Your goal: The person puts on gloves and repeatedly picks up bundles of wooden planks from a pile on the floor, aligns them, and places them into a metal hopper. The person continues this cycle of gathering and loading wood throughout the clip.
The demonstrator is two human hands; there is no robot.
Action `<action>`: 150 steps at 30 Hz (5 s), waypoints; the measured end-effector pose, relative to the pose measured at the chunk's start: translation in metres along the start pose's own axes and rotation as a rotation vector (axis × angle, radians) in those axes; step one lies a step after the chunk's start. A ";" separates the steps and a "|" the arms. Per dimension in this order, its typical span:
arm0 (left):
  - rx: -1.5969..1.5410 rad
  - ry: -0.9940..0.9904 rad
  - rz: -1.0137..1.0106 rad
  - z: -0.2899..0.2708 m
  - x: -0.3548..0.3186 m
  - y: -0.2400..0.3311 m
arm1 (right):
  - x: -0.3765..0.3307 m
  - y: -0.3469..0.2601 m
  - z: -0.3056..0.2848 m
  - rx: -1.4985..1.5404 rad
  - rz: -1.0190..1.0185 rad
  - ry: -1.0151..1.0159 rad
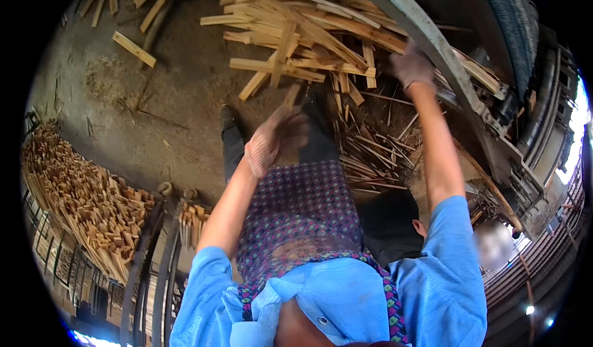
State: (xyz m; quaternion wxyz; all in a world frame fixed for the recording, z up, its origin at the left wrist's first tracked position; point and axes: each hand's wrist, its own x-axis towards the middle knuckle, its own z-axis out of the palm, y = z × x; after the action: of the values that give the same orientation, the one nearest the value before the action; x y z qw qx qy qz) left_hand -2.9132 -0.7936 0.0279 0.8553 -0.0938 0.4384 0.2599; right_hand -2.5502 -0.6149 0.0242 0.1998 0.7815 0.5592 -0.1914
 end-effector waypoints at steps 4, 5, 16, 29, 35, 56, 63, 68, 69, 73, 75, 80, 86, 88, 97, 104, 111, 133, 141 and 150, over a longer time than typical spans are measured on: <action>0.084 -0.063 0.055 0.065 0.111 0.011 | 0.076 0.066 0.016 -0.195 0.000 0.314; 0.120 -0.080 0.090 0.076 0.136 0.015 | 0.085 0.071 0.023 -0.212 -0.005 0.331; 0.419 0.081 0.209 0.127 0.338 0.081 | 0.105 0.076 0.043 -0.358 -0.294 0.617; 0.622 0.235 0.120 0.090 0.247 0.031 | 0.045 -0.019 0.021 -0.354 -0.411 0.357; 1.436 0.178 0.526 0.039 0.265 0.010 | 0.078 -0.114 0.057 -0.465 -0.581 0.224; 0.368 0.351 0.378 0.063 0.295 0.032 | 0.161 0.040 0.057 -0.670 -0.377 0.457; 0.317 0.304 0.459 0.045 0.297 0.027 | 0.063 0.003 0.057 -0.444 -0.776 0.843; 0.294 0.302 0.416 0.050 0.280 0.038 | -0.016 -0.095 0.037 -0.072 -1.014 -0.258; 0.301 0.300 0.406 0.048 0.279 0.040 | -0.010 -0.105 0.029 0.143 -0.930 -0.431; 0.329 0.322 0.407 0.040 0.311 0.025 | 0.118 -0.094 0.027 0.075 -0.450 0.341; 0.264 0.273 0.375 0.040 0.318 0.020 | 0.184 -0.106 0.008 -0.077 -0.259 0.247; 0.219 0.212 0.409 0.025 0.340 0.012 | 0.274 -0.128 0.042 -0.306 -0.323 0.046; 0.300 0.050 0.421 0.027 0.333 0.033 | 0.355 -0.101 0.039 -0.541 -0.644 -0.181; 0.158 0.015 0.327 0.034 0.347 0.035 | 0.381 -0.068 0.044 -0.454 -0.707 -0.126; -0.498 -0.014 0.343 0.042 0.343 0.022 | 0.192 -0.146 0.045 -0.438 -0.243 -0.394; -0.417 0.013 0.340 0.037 0.362 0.016 | 0.208 -0.094 0.078 -0.054 -0.135 -0.306; -0.488 -0.118 0.371 0.021 0.367 0.013 | 0.224 -0.089 0.079 0.380 0.074 -0.607; -0.583 -0.014 0.386 -0.057 0.274 -0.014 | 0.076 -0.150 0.155 0.368 -0.165 -0.666; -0.763 -0.075 0.261 -0.070 0.235 -0.058 | -0.004 -0.164 0.122 0.385 0.007 -0.513; -0.901 -0.276 0.045 -0.009 0.153 -0.096 | -0.079 -0.111 0.076 0.423 0.078 -0.532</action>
State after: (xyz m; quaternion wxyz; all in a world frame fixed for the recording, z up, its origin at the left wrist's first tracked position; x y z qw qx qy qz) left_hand -2.7957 -0.8236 -0.1062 0.7738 -0.4106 0.1663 0.4527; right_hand -2.6854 -0.6851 -0.0103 0.1791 0.7491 0.4052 -0.4926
